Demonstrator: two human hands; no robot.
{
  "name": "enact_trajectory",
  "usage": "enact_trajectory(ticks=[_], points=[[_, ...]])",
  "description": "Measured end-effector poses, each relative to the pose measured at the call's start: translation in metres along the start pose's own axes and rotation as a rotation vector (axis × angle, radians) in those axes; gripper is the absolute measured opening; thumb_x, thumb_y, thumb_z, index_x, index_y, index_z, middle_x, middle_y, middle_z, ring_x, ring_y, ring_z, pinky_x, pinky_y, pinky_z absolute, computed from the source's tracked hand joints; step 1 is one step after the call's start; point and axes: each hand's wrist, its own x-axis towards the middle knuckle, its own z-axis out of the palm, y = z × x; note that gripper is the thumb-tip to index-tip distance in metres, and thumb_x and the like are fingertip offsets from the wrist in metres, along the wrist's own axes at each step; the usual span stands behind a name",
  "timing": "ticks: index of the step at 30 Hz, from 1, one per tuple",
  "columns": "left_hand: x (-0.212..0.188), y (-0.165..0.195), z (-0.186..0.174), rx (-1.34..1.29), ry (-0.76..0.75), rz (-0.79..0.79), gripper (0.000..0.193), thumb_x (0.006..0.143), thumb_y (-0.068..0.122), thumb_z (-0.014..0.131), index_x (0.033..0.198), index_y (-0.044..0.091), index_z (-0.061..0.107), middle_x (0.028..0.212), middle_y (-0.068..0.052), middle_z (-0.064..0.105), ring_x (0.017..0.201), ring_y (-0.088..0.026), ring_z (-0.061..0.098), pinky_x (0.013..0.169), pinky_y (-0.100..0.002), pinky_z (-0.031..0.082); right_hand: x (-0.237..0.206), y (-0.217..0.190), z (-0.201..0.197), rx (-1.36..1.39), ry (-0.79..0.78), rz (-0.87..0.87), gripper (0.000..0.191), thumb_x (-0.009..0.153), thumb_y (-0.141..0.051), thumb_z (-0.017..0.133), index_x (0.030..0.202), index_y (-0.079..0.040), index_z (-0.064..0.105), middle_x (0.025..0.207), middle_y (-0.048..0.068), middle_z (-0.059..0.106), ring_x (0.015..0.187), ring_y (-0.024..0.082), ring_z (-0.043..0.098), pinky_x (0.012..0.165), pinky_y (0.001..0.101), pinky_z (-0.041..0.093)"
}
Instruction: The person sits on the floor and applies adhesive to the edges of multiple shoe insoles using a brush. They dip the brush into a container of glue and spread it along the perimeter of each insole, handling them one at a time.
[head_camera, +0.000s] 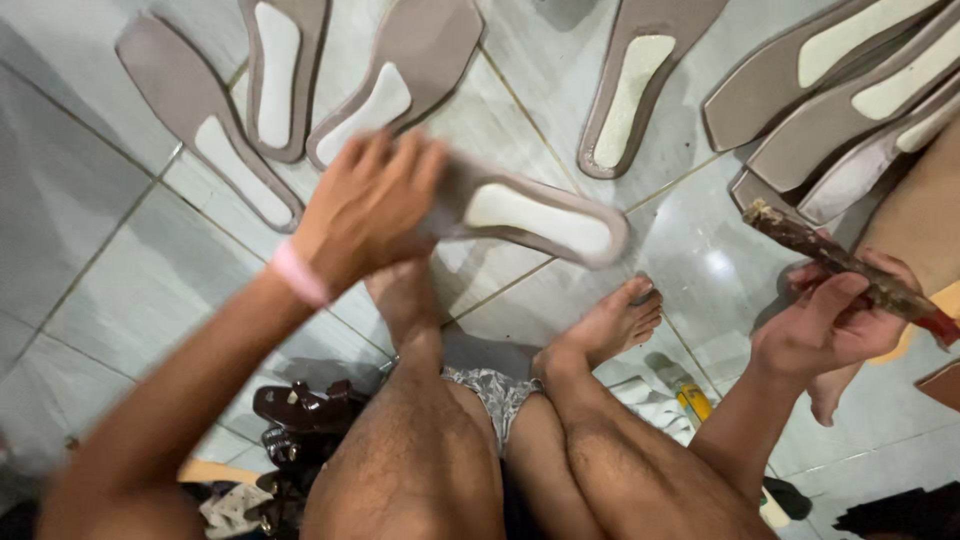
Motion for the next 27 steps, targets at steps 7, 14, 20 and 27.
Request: enact_trajectory(ticks=[7,14,20,27], points=[[-0.048,0.086,0.057,-0.209,0.265,-0.553,0.11,0.059,0.067,0.086,0.132,-0.005,0.045,0.12,-0.023,0.057,0.109,-0.043,0.06,0.095,-0.052,0.049,0.002,0.004,0.026,0.047,-0.065,0.035,0.044,0.12,-0.032,0.068,0.137,0.005,0.049,0.098,0.016,0.064,0.073,0.017,0.058,0.067,0.0238,0.045],[-0.038,0.088,0.062,-0.329,-0.037,-0.415,0.128,0.061,0.069,0.082,0.153,-0.005,0.032,0.129,-0.019,0.058,0.104,-0.044,0.059,0.09,-0.056,0.046,0.014,0.001,0.068,0.095,-0.207,0.057,0.036,0.123,-0.024,0.068,0.135,0.003,0.048,0.116,0.023,0.069,0.082,0.017,0.064,0.076,0.0255,0.054],[-0.028,0.092,0.067,-0.335,-0.046,-0.314,0.085,0.092,0.041,0.074,0.157,0.002,0.036,0.128,-0.014,0.059,0.093,-0.029,0.066,0.075,-0.041,0.056,0.005,-0.002,0.074,0.06,-0.205,0.116,0.028,0.12,-0.018,0.065,0.133,0.003,0.052,0.117,0.023,0.073,0.085,0.016,0.068,0.081,0.0251,0.057],[0.034,0.101,0.083,-0.117,0.256,0.031,0.06,0.087,0.017,0.064,0.145,0.009,0.053,0.117,-0.009,0.06,0.087,-0.02,0.064,0.062,-0.031,0.053,0.019,0.01,0.084,0.053,-0.28,0.142,0.019,0.12,-0.007,0.063,0.132,0.003,0.053,0.125,0.024,0.072,0.091,0.015,0.068,0.087,0.0257,0.058]])
